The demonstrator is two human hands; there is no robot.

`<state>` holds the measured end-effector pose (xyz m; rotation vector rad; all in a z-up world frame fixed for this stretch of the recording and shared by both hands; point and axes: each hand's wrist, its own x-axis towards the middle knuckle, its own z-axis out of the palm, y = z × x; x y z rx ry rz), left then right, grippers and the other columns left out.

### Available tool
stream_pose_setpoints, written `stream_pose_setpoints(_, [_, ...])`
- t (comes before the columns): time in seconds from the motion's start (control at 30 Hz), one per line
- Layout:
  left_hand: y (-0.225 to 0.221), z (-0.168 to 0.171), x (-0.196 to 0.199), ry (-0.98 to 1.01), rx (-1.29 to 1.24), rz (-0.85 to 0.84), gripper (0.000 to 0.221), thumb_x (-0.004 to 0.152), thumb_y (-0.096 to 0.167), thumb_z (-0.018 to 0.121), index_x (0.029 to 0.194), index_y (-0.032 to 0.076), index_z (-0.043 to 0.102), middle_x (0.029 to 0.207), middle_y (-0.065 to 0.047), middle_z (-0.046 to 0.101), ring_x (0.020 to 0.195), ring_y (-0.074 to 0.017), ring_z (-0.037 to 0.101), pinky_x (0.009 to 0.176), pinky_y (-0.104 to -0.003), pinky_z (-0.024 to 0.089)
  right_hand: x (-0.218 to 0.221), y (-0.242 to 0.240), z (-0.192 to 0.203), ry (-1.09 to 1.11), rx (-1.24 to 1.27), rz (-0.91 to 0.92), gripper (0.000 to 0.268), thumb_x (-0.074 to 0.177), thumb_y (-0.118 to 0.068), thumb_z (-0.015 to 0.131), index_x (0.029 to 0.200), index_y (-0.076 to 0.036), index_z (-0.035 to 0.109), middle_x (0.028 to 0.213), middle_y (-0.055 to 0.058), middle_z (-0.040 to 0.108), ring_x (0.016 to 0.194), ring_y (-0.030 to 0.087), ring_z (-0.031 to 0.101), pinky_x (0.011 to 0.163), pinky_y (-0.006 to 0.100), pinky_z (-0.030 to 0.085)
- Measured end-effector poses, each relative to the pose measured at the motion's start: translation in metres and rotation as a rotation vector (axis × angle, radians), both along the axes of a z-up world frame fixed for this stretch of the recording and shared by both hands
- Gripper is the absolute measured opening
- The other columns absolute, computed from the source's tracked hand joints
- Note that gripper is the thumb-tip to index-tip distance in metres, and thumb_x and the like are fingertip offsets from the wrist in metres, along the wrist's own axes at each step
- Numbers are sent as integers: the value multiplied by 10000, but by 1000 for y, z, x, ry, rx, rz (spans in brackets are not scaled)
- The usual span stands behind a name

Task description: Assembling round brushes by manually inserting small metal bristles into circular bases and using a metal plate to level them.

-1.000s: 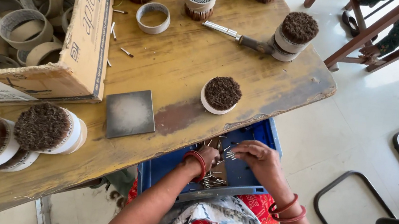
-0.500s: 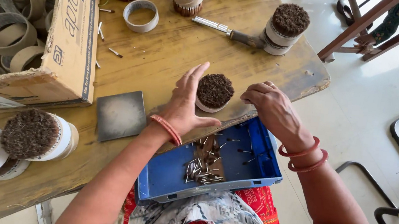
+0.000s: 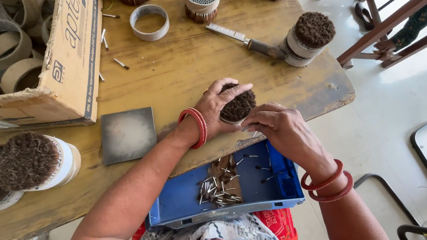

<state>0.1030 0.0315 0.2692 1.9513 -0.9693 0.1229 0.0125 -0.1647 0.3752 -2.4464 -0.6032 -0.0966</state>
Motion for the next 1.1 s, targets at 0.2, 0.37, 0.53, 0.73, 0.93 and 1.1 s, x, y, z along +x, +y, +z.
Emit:
stream_pose_setpoints(0.2, [-1, -4, 0, -59, -27, -59, 806, 655, 294, 947, 1398, 329, 638, 1439, -191, 484, 1310, -363, 549, 1139, -453, 456, 9, 5, 2, 36, -6, 40, 133, 895, -127, 696, 1002, -74, 756, 994, 75, 737, 927, 288, 716, 811, 390, 573])
stream_pose_setpoints(0.37, [3, -7, -1, -28, -75, -77, 768, 687, 266, 932, 1397, 335, 646, 1458, -181, 482, 1343, -351, 548, 1170, -441, 463, 5, 4, 10, 80, -31, -24, 136, 893, -133, 693, 1001, -87, 763, 981, 69, 745, 899, 281, 724, 790, 388, 573])
stream_pose_setpoints(0.53, [-2, 8, -2, -28, -17, -87, 961, 649, 272, 950, 1498, 258, 501, 1464, -193, 467, 1352, -374, 502, 1167, -465, 416, 6, 6, 3, 169, -33, -55, 138, 889, -108, 693, 1003, -89, 768, 962, 74, 745, 878, 282, 723, 787, 390, 569])
stream_pose_setpoints(0.73, [2, 14, 1, 55, 11, -88, 1228, 617, 251, 990, 1608, 221, 266, 1483, -193, 472, 1379, -399, 481, 1166, -476, 402, 20, 12, -21, -83, -74, 42, 253, 789, 54, 649, 1006, -25, 753, 1050, 126, 727, 1015, 328, 671, 891, 424, 548])
stream_pose_setpoints(0.93, [7, 16, 4, 81, 25, -34, 1273, 586, 283, 1016, 1599, 232, 248, 1467, -216, 474, 1333, -413, 506, 1123, -481, 441, 8, 20, -41, -355, -131, 66, 338, 760, 66, 679, 1083, -14, 740, 1162, 137, 692, 1098, 329, 635, 967, 401, 537])
stream_pose_setpoints(1.1, [8, 19, -4, 81, -50, -23, 1322, 564, 328, 1025, 1612, 220, 226, 1460, -219, 488, 1356, -424, 497, 1151, -484, 438, 7, 15, -29, -277, -112, 60, 317, 810, 8, 713, 1122, -43, 739, 1192, 111, 662, 1076, 314, 626, 939, 403, 532])
